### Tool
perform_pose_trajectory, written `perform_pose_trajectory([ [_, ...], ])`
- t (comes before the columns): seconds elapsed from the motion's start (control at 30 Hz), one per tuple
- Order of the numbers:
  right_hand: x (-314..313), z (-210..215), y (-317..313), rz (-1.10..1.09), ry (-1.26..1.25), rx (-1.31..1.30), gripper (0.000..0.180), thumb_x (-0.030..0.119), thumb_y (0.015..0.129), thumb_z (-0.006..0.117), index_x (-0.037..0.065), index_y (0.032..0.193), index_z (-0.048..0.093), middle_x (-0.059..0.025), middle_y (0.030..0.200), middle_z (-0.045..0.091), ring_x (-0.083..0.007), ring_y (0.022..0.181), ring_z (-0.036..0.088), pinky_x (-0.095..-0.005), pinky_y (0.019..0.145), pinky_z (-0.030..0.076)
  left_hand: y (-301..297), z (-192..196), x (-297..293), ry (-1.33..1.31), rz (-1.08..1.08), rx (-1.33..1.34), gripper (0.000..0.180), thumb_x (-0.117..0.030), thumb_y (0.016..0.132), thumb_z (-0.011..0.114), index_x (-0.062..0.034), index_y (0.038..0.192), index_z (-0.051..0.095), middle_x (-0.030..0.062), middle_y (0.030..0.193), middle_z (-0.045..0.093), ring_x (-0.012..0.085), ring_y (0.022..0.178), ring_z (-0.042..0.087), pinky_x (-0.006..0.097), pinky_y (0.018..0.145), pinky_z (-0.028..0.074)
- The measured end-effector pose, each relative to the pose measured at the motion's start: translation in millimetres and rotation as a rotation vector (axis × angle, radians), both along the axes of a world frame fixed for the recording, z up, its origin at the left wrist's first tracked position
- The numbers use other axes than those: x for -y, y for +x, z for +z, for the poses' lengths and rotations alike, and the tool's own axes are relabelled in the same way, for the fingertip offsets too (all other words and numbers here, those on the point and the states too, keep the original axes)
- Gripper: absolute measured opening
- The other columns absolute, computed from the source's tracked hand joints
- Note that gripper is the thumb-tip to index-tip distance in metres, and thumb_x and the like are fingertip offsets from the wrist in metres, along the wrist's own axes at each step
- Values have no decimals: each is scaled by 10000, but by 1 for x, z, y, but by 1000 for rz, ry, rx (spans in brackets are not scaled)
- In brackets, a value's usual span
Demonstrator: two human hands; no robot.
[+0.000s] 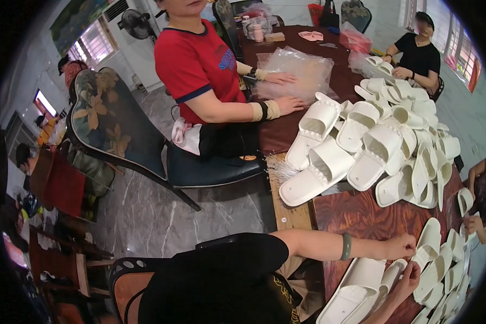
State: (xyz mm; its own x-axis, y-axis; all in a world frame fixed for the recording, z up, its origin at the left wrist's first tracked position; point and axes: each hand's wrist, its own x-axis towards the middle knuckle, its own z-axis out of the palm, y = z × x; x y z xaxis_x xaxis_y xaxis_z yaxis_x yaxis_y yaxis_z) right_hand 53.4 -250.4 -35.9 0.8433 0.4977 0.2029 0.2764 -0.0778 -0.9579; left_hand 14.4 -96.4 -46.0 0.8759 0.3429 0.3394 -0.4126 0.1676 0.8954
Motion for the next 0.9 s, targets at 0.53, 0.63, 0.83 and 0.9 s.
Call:
perform_pose_trajectory([
  [0.53, -5, 14, 4, -27, -8, 19, 124, 145, 896, 554, 25, 875, 529, 48, 761, 492, -32, 660, 396, -179, 574, 315, 8, 6, 2, -21, -45, 9, 90, -63, 756, 608, 19, 762, 572, 66, 674, 591, 116, 615, 566, 256, 520, 457],
  [0.63, -7, 13, -2, -116, 43, 3, 126, 146, 896, 554, 27, 863, 530, 48, 756, 482, -37, 651, 385, -181, 575, 308, 6, 5, 0, 127, -23, 17, 93, -67, 760, 605, 18, 759, 568, 72, 675, 587, 115, 610, 555, 260, 522, 462],
  [0.83, -2, 9, 3, -78, 32, 37, 157, 155, 893, 567, 2, 869, 545, 20, 751, 503, -53, 658, 416, -189, 580, 325, -7, 17, 0, 65, -112, -108, 79, -56, 755, 589, 19, 764, 567, 80, 693, 594, 130, 609, 553, 271, 524, 447],
  [0.9, -6, 13, 0, -75, 7, 43, 155, 150, 891, 572, 0, 866, 544, 22, 753, 502, -55, 655, 414, -188, 584, 330, -6, 18, -1, 73, -101, -89, 72, -48, 753, 586, 21, 762, 567, 82, 694, 594, 132, 618, 561, 272, 532, 451],
])
